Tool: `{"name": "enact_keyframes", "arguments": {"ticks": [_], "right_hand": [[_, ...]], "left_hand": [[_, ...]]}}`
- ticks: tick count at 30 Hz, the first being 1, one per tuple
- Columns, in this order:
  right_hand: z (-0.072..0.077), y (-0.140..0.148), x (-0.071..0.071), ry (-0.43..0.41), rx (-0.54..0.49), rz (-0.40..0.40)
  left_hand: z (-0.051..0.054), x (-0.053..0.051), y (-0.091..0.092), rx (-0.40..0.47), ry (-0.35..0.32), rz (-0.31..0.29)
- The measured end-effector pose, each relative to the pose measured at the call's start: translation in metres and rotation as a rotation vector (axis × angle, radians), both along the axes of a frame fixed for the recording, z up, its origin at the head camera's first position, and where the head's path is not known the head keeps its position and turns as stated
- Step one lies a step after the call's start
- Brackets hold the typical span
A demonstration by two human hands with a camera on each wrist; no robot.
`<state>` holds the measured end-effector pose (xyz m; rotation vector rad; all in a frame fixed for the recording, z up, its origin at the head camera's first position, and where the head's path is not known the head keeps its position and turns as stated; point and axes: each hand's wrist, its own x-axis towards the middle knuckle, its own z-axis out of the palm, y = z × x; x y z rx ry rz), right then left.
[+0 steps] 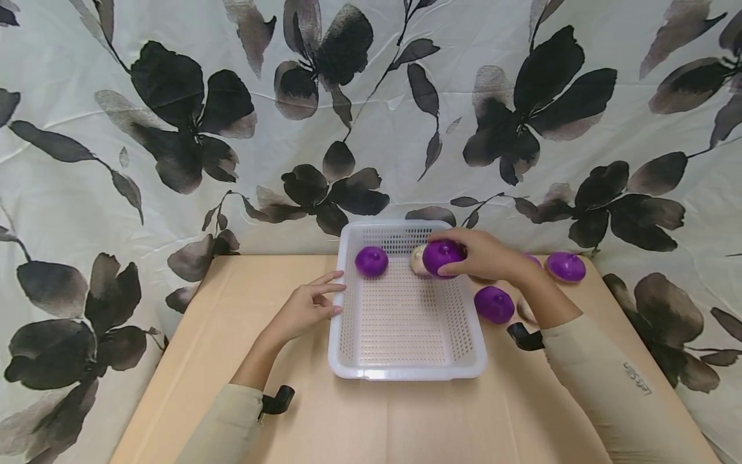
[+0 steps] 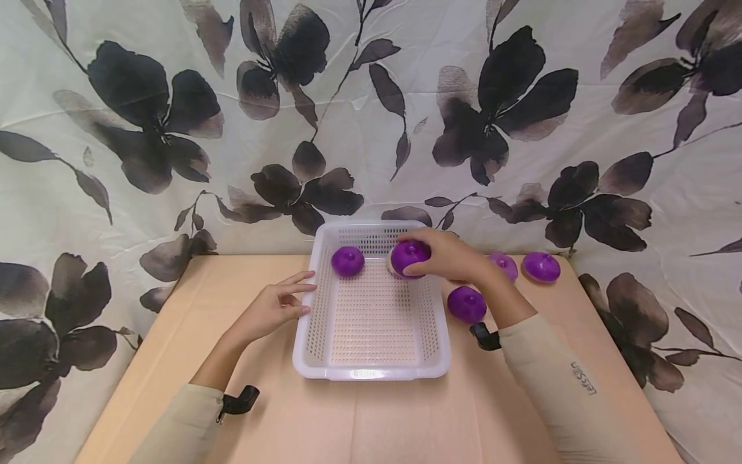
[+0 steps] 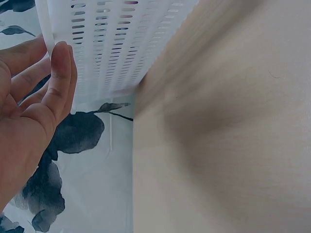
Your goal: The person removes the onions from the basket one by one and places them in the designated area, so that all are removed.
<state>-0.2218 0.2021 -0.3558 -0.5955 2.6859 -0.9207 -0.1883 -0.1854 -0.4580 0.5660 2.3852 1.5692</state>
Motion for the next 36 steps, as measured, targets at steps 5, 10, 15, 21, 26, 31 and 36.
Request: {"name": "enact_keyframes", "arguments": {"ticks": [5,10,15,21,26,31,36], "right_hand": [[-0.002,0.034,0.014,0.01,-0.021,-0.079],[-0.009,0.071,0.02,0.062,-0.004,-0.134],[-0.014,0.108,0.026,0.079,0.005,-0.194],[-0.014,0.147,0.029,0.155,0.053,-0.241],[-0.017,0.18,0.027,0.06,0.081,-0.298],[-0.024,0.205,0.03,-0.031,0.104,-0.37],[-0.038,0.223,0.036,-0.02,0.14,-0.414]], "left_hand": [[0.001,0.002,0.0,-0.007,0.004,-0.005],[0.0,0.001,-0.001,-0.007,0.007,-0.006],[0.0,0.001,-0.001,-0.005,0.0,-0.01],[0.002,0.0,-0.001,-0.004,0.0,-0.013],[0.002,-0.002,0.0,-0.004,0.008,-0.021],[0.002,-0.004,0.001,-0.011,0.012,-0.011],[0.004,-0.003,0.002,-0.018,0.019,-0.002]]}}
